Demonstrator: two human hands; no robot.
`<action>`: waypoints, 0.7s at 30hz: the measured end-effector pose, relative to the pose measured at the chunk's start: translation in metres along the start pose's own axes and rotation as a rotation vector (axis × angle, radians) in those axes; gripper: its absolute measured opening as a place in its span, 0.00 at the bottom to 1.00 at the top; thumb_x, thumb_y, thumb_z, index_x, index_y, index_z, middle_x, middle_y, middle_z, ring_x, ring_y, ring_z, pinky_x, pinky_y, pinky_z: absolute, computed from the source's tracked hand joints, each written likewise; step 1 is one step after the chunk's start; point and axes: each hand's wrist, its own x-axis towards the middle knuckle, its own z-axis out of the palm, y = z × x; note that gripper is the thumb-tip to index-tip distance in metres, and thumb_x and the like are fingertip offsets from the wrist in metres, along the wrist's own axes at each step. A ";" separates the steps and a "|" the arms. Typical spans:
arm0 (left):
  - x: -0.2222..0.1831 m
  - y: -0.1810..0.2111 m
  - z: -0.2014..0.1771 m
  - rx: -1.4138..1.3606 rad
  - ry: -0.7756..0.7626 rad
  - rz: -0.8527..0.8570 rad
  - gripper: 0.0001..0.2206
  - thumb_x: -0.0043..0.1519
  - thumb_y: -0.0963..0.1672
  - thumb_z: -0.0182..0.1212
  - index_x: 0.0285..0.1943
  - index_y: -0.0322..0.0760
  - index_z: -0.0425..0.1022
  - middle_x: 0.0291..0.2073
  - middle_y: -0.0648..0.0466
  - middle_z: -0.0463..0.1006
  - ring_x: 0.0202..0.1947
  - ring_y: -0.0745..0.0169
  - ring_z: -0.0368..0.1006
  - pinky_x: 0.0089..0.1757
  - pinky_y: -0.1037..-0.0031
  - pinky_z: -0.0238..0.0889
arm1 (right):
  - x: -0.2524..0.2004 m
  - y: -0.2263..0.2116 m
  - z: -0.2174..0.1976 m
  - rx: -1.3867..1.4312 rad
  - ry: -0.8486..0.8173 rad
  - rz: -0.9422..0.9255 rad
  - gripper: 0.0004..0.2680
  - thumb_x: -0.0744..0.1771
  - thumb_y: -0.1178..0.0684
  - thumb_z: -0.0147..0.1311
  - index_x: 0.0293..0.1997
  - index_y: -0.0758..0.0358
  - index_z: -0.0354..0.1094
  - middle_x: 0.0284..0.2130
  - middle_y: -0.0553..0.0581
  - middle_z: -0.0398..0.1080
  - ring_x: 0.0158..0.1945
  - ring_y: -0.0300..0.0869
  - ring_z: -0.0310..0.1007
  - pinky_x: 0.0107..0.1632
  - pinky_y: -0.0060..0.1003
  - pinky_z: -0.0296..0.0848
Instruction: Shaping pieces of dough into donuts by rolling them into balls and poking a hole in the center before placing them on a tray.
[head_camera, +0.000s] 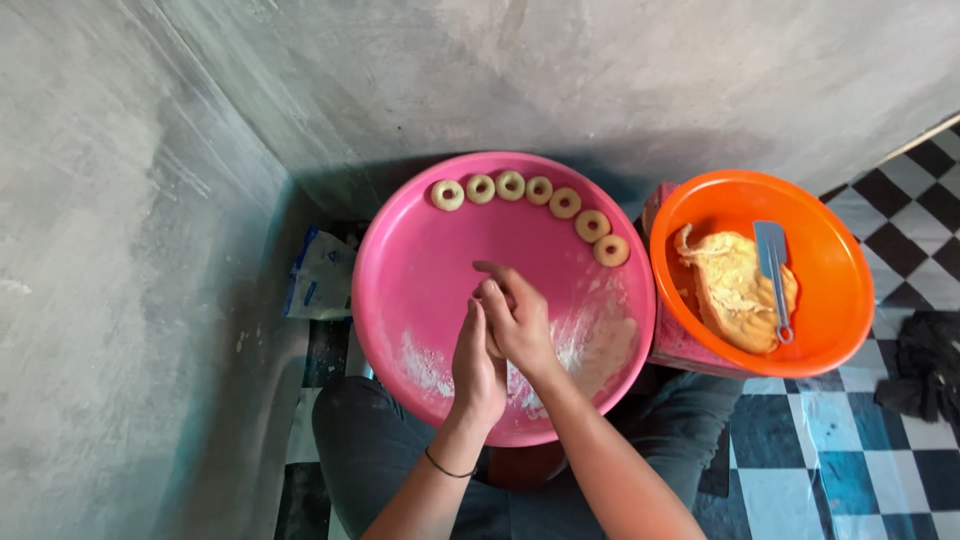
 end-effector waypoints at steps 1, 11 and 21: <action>0.000 0.008 0.003 -0.053 0.122 -0.086 0.16 0.72 0.52 0.45 0.47 0.36 0.68 0.39 0.50 0.66 0.39 0.60 0.62 0.42 0.71 0.57 | -0.005 -0.010 -0.003 0.261 -0.042 0.123 0.13 0.72 0.45 0.43 0.56 0.51 0.76 0.32 0.53 0.79 0.40 0.45 0.80 0.48 0.42 0.78; -0.032 0.006 0.025 0.276 -0.078 0.001 0.15 0.73 0.45 0.41 0.53 0.32 0.74 0.42 0.47 0.73 0.48 0.60 0.67 0.49 0.67 0.68 | -0.018 -0.013 -0.028 -0.216 0.059 -0.369 0.15 0.73 0.46 0.42 0.62 0.58 0.71 0.52 0.57 0.70 0.61 0.50 0.66 0.69 0.51 0.51; -0.027 0.019 0.003 0.188 0.064 -0.165 0.13 0.70 0.47 0.50 0.37 0.35 0.71 0.25 0.55 0.69 0.22 0.71 0.58 0.25 0.79 0.50 | -0.050 -0.057 -0.044 0.116 0.021 -0.192 0.15 0.73 0.49 0.38 0.58 0.69 0.67 0.56 0.63 0.66 0.59 0.52 0.67 0.64 0.46 0.68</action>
